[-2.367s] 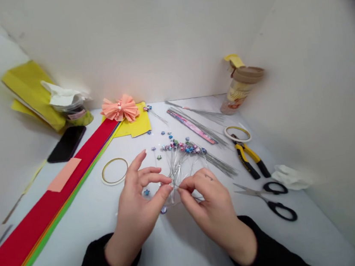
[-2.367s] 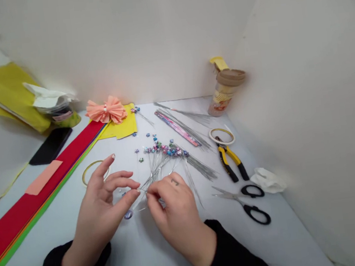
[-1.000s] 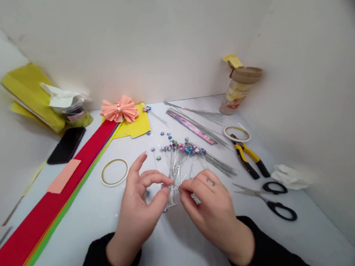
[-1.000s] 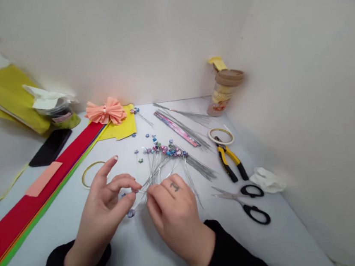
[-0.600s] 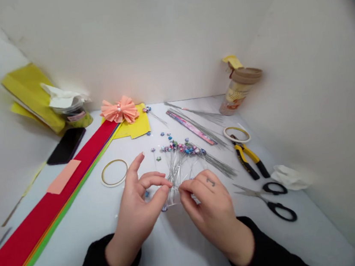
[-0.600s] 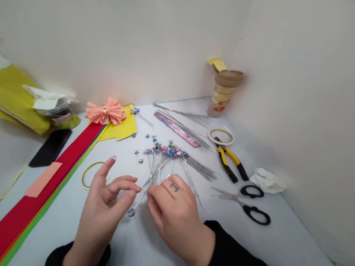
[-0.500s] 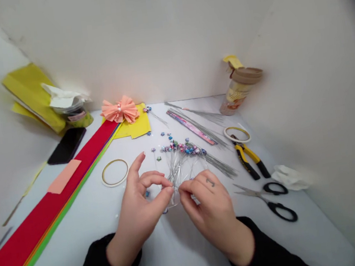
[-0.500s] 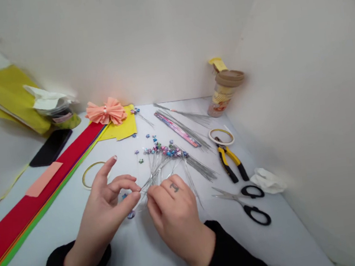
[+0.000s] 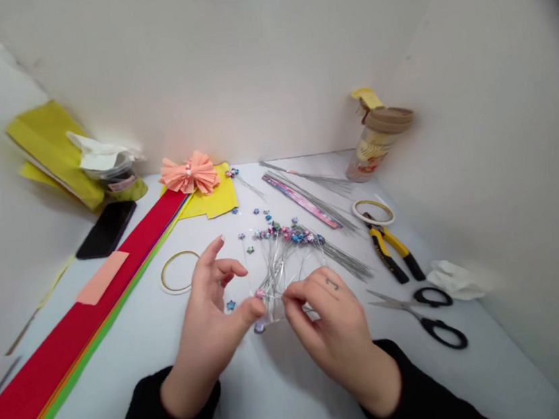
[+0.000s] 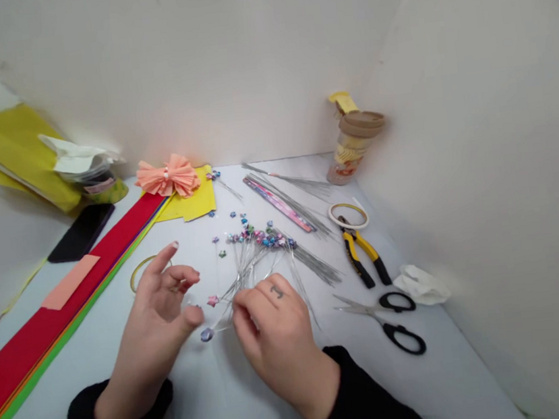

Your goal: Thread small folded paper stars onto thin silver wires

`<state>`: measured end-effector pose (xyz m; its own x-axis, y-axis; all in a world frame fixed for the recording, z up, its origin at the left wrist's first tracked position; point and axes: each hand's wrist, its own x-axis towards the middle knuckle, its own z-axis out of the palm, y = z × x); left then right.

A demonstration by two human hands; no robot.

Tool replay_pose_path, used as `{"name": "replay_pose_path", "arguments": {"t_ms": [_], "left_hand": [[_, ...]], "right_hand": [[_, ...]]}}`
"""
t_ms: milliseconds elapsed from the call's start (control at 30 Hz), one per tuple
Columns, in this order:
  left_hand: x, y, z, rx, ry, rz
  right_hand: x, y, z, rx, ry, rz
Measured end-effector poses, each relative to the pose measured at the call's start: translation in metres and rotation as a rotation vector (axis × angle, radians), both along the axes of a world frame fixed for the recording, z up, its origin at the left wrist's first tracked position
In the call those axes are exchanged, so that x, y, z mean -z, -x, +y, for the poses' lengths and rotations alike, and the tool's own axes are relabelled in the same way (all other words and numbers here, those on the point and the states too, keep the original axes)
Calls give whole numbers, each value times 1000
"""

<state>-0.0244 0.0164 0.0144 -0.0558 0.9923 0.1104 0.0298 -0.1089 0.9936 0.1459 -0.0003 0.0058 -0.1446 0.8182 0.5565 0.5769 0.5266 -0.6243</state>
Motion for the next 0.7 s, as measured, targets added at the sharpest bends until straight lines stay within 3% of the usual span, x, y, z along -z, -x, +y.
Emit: {"name": "replay_pose_path", "arguments": {"t_ms": [167, 267, 367, 533, 700], "left_hand": [[0, 7, 11, -242, -41, -212], [2, 10, 19, -258, 31, -107], [2, 20, 25, -161, 133, 213], [-2, 43, 16, 155, 190, 834], [13, 40, -5, 236, 228, 979]], "right_hand": [[-2, -11, 7, 21, 205, 289], [3, -19, 13, 0, 363, 503], [8, -25, 19, -44, 471, 719], [8, -30, 24, -120, 547, 962], [5, -31, 22, -158, 575, 1023]]}}
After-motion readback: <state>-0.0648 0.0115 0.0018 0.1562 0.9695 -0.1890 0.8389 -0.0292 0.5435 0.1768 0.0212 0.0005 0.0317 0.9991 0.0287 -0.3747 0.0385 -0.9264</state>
